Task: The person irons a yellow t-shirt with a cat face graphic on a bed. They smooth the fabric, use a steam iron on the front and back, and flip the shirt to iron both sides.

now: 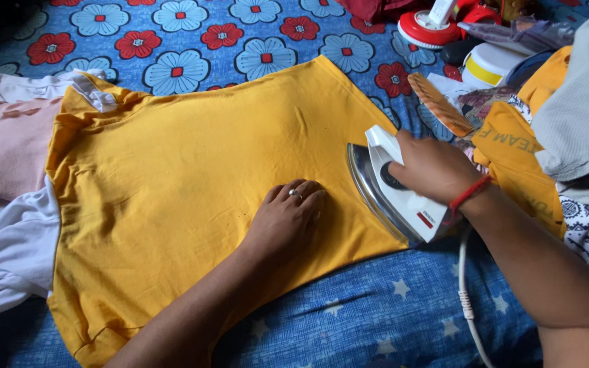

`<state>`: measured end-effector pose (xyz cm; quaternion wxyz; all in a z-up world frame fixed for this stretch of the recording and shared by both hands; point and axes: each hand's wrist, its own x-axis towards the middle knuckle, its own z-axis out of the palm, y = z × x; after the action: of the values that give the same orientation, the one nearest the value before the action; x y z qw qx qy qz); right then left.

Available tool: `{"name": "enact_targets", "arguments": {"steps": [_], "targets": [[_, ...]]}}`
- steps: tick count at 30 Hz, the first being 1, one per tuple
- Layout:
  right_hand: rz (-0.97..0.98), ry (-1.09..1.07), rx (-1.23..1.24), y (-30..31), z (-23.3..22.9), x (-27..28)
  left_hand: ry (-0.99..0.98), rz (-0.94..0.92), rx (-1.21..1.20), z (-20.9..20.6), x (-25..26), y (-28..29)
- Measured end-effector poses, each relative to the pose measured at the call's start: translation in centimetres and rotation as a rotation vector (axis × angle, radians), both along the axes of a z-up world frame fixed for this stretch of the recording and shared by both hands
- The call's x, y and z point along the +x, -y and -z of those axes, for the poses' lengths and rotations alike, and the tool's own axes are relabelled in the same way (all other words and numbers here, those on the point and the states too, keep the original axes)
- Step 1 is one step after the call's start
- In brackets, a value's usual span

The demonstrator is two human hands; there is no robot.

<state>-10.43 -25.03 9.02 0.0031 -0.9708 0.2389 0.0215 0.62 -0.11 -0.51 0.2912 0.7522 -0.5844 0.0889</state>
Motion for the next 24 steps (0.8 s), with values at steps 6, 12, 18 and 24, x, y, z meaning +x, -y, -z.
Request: {"name": "enact_targets", "arguments": {"steps": [6, 12, 18, 24], "targets": [[-0.052, 0.114, 0.041, 2.8, 1.7, 4.5, -0.012, -0.013, 0.019, -0.3, -0.3, -0.3], [-0.026, 0.132, 0.288, 3.5, 1.1, 5.5, 0.012, -0.025, 0.007, -0.2, -0.4, -0.1], [0.016, 0.091, 0.238, 2.1, 0.2, 0.1, -0.018, -0.029, 0.041, -0.4, -0.3, 0.0], [0.05, 0.045, 0.444, 1.9, -0.3, -4.2, -0.007, -0.025, 0.023, 0.2, -0.3, -0.4]]}}
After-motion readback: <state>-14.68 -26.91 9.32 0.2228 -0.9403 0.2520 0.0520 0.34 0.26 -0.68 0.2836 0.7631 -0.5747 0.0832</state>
